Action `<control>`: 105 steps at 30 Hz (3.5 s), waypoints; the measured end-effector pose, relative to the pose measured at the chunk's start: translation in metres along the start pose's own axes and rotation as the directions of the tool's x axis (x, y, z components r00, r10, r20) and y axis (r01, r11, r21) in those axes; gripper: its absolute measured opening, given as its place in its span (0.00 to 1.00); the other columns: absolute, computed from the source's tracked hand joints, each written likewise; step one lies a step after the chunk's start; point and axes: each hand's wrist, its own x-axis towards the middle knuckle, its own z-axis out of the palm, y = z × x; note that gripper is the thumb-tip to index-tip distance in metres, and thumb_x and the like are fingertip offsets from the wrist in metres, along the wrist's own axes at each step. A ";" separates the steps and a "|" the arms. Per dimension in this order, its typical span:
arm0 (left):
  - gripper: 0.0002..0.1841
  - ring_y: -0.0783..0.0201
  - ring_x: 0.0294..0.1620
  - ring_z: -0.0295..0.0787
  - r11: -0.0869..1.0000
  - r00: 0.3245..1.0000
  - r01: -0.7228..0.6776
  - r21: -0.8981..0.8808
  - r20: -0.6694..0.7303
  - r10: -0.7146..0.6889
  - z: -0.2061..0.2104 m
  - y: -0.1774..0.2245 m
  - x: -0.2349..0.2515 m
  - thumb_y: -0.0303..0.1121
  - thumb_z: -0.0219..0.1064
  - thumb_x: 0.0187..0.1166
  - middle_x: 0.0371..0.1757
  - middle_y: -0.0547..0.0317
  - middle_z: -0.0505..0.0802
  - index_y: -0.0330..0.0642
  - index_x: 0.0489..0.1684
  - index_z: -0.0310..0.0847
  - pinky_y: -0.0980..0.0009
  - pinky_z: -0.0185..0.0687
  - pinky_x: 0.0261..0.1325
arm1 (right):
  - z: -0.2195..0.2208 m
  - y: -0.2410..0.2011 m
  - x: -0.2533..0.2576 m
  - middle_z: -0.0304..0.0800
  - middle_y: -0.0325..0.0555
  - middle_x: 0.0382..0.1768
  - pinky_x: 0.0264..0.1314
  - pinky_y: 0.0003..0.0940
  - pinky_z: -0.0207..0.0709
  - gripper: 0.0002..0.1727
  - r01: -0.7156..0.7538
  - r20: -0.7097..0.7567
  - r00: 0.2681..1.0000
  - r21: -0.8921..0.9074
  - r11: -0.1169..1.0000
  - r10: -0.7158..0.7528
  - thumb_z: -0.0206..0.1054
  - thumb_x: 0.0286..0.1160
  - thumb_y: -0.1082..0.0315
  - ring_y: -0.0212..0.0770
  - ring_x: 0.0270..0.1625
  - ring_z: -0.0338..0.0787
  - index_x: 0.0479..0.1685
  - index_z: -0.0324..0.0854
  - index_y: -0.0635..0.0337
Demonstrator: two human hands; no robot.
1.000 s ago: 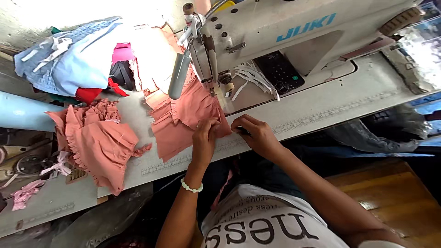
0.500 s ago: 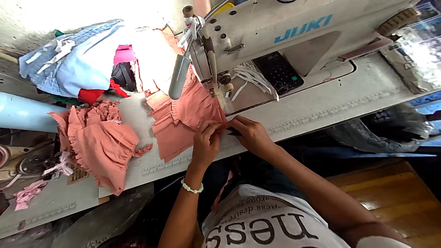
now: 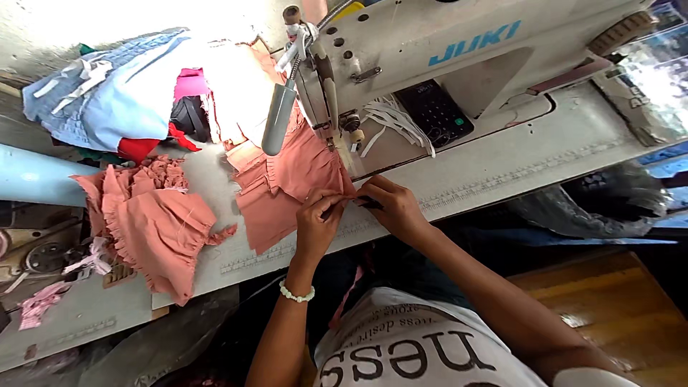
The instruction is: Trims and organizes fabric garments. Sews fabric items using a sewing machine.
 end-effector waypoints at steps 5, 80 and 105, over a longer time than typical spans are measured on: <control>0.05 0.77 0.45 0.89 0.996 0.996 0.069 -0.054 -0.046 -0.071 -0.008 0.005 0.002 0.25 0.74 0.74 0.47 0.56 0.92 0.33 0.39 0.93 0.82 0.87 0.47 | 0.001 -0.002 -0.007 0.91 0.53 0.43 0.36 0.32 0.84 0.05 0.111 -0.045 0.993 -0.006 0.994 -0.111 0.71 0.66 0.78 0.42 0.36 0.89 0.36 0.92 0.62; 0.10 0.52 0.54 0.91 0.688 0.826 -0.564 0.457 0.318 0.465 -0.008 -0.031 0.041 0.19 0.65 0.77 0.51 0.49 0.96 0.33 0.44 0.94 0.62 0.83 0.60 | 0.025 0.003 0.013 0.94 0.52 0.43 0.35 0.40 0.86 0.06 0.162 0.021 0.987 -0.247 0.955 -0.162 0.71 0.67 0.80 0.51 0.42 0.93 0.37 0.92 0.64; 0.09 0.54 0.54 0.92 0.723 0.830 -0.556 0.410 0.324 0.454 -0.010 -0.041 0.061 0.18 0.66 0.76 0.50 0.50 0.96 0.34 0.43 0.94 0.65 0.84 0.62 | 0.015 0.013 0.030 0.94 0.50 0.51 0.28 0.40 0.81 0.12 0.192 0.162 0.976 -0.298 0.935 -0.148 0.72 0.66 0.79 0.52 0.38 0.89 0.47 0.94 0.62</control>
